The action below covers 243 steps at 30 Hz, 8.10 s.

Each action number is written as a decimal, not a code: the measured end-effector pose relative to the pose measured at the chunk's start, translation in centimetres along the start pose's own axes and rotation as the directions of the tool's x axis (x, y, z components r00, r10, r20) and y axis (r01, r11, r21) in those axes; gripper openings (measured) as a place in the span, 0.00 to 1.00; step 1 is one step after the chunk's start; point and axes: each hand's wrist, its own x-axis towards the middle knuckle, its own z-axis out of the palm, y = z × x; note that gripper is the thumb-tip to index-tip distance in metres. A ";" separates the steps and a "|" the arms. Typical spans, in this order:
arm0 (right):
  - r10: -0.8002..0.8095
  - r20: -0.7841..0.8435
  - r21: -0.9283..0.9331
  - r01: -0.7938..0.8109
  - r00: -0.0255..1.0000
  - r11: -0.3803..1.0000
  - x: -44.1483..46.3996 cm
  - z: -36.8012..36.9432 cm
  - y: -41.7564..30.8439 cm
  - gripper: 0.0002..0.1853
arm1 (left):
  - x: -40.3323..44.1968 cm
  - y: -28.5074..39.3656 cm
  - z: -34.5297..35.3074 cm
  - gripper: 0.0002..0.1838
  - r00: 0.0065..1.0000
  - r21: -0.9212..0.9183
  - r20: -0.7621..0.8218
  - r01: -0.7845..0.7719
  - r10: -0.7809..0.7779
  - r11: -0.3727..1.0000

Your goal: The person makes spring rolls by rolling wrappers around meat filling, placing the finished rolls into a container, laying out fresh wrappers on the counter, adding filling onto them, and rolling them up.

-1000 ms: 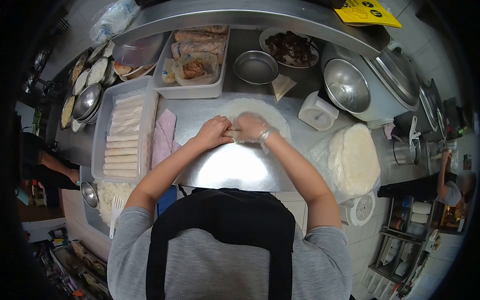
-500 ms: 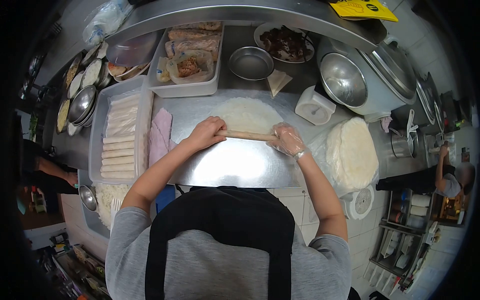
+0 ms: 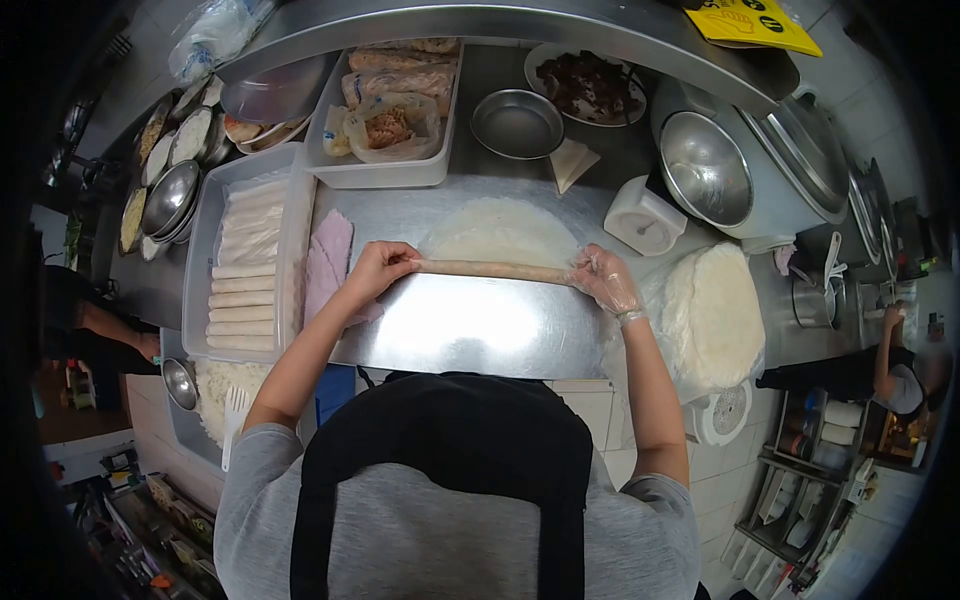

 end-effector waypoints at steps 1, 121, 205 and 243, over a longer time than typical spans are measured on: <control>0.004 -0.022 -0.028 -0.005 1.000 1.000 -0.1 -0.2 -0.5 0.11 | 0.2 -0.2 0.0 0.08 1.000 -0.009 -0.013 0.016 -0.016 1.000; -0.279 -0.114 -0.572 0.166 0.954 0.803 20.8 -1.6 -10.6 0.16 | -1.1 4.8 11.2 0.35 0.896 0.579 0.032 -0.377 0.442 0.723; 0.034 -0.047 -0.684 -0.057 0.998 0.728 19.0 -2.4 -14.2 0.27 | -2.5 5.3 11.1 0.36 0.936 0.599 -0.010 -0.276 0.351 0.752; 0.108 0.537 -0.666 0.341 0.837 0.663 15.4 10.3 -12.1 0.27 | -2.5 4.4 11.6 0.35 0.910 0.647 -0.061 -0.276 0.410 0.711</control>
